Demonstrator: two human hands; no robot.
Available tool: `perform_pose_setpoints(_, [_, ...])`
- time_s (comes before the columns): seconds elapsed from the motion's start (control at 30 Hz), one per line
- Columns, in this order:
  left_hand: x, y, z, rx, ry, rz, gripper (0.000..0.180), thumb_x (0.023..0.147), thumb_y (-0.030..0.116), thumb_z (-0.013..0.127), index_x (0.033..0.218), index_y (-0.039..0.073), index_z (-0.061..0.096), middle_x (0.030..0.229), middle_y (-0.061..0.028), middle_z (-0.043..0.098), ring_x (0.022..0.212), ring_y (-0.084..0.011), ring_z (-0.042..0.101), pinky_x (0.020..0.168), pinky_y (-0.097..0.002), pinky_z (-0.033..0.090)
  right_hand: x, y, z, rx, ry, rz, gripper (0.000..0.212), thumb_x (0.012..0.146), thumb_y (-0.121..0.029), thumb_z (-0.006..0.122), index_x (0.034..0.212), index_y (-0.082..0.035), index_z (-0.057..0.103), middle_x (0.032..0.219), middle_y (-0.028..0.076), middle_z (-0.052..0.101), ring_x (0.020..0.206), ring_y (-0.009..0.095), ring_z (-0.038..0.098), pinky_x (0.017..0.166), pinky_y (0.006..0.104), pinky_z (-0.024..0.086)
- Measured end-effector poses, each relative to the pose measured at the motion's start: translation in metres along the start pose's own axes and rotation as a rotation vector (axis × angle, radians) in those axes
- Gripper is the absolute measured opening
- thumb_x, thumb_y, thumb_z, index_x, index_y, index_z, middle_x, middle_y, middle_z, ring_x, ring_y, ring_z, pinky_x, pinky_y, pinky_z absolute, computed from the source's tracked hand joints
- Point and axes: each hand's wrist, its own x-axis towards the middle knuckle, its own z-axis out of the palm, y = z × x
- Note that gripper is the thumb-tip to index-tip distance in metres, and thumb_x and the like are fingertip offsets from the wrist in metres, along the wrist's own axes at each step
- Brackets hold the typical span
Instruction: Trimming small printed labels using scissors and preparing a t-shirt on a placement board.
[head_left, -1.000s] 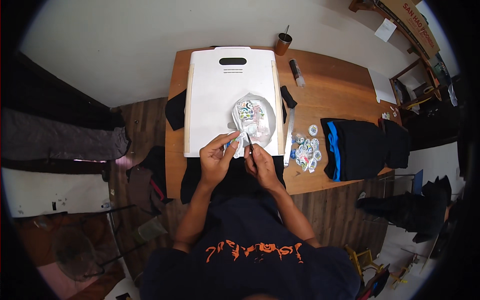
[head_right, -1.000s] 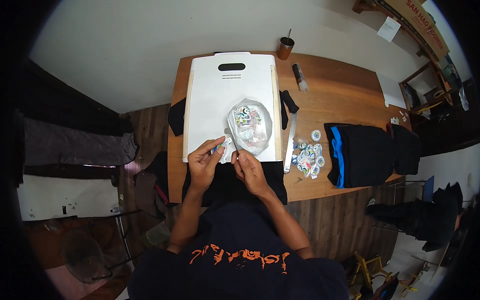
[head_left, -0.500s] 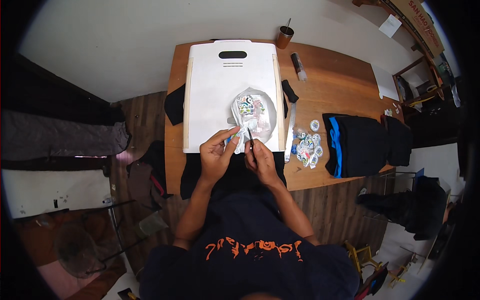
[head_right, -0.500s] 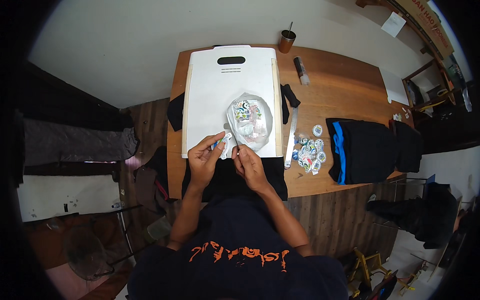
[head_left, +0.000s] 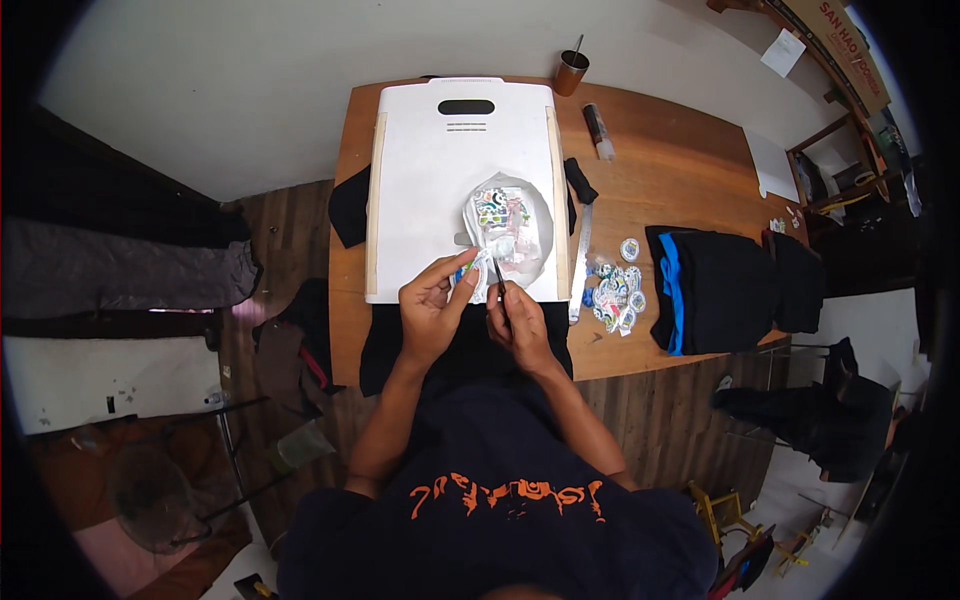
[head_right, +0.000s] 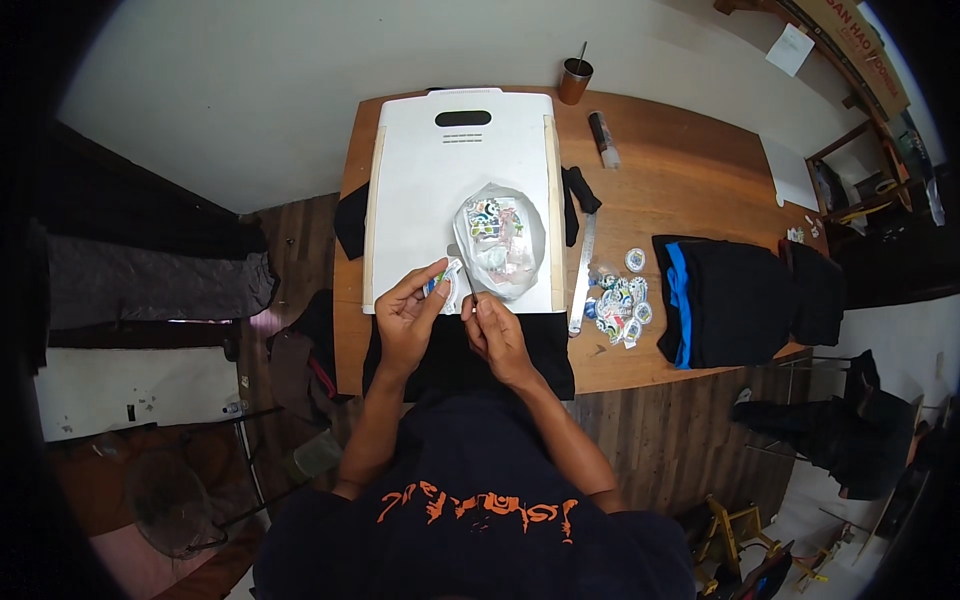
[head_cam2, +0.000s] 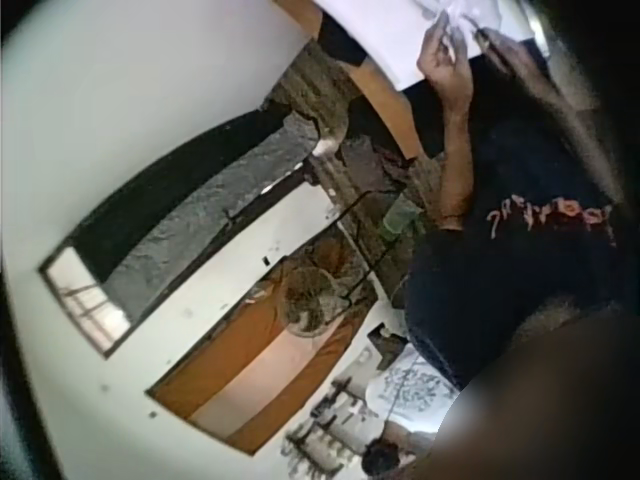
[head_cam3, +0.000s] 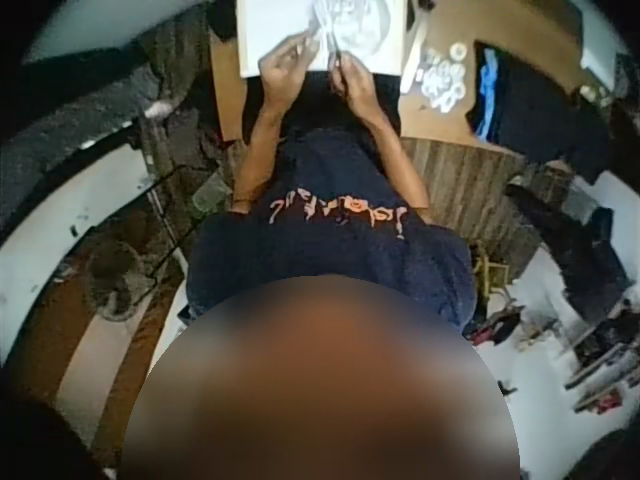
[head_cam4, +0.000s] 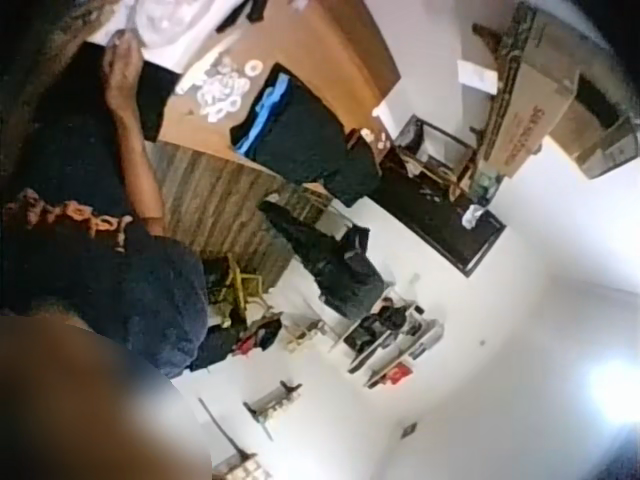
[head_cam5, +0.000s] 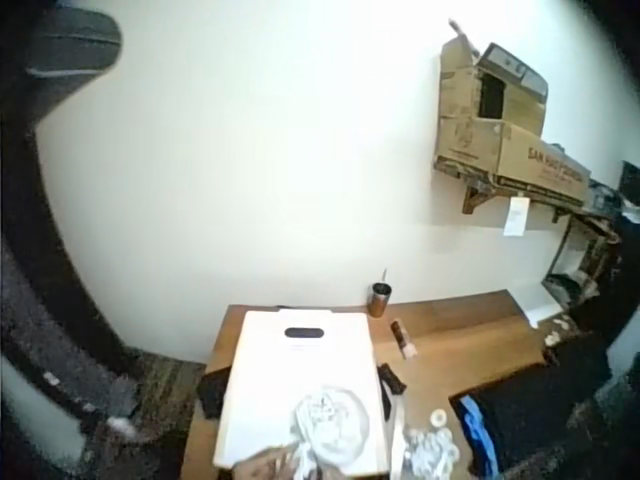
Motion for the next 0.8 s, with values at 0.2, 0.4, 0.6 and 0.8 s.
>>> perform_pose_setpoints(0.2, [0.001,0.0011,0.0028,0.003,0.022,0.005,0.034,0.089,-0.011,0.063,0.123,-0.01,0.061,0.112,-0.0128,0.065,0.101,-0.0118,0.061,0.088,-0.0222,0.049,-0.0025,0.0019,0.0052,0.016,0.012,0.003,0.041,0.107,-0.04,0.033,0.097,-0.005,0.051,0.056,-0.005,0.033,0.046,0.005,0.026,0.044,0.0213,0.024])
perform_pose_setpoints(0.4, [0.0001,-0.0061,-0.0013,0.03,0.016,0.002,0.034,0.088,-0.011,0.064,0.122,-0.01,0.061,0.113,-0.014,0.066,0.102,-0.0123,0.061,0.088,-0.0223,0.049,-0.0022,0.003,0.008,0.02,0.008,-0.009,0.04,0.108,-0.04,0.033,0.097,-0.005,0.05,0.057,-0.005,0.033,0.046,0.005,0.026,0.044,0.0216,0.024])
perform_pose_setpoints(0.6, [-0.0026,-0.0048,0.0001,0.035,0.013,0.006,0.035,0.088,-0.011,0.065,0.123,-0.01,0.061,0.114,-0.0156,0.066,0.103,-0.0136,0.063,0.089,-0.0232,0.05,-0.0018,0.0047,0.0082,0.017,0.022,-0.018,0.039,0.108,-0.039,0.033,0.097,-0.005,0.05,0.057,-0.005,0.033,0.046,0.005,0.027,0.044,0.0215,0.024])
perform_pose_setpoints(0.8, [-0.003,-0.0038,-0.0004,0.05,0.016,-0.011,0.035,0.088,-0.011,0.065,0.123,-0.01,0.061,0.113,-0.0153,0.066,0.103,-0.0135,0.063,0.089,-0.0231,0.05,-0.0027,0.0078,0.0054,0.01,0.014,-0.009,0.039,0.108,-0.039,0.034,0.096,-0.005,0.051,0.057,-0.005,0.033,0.046,0.004,0.027,0.044,0.0216,0.024])
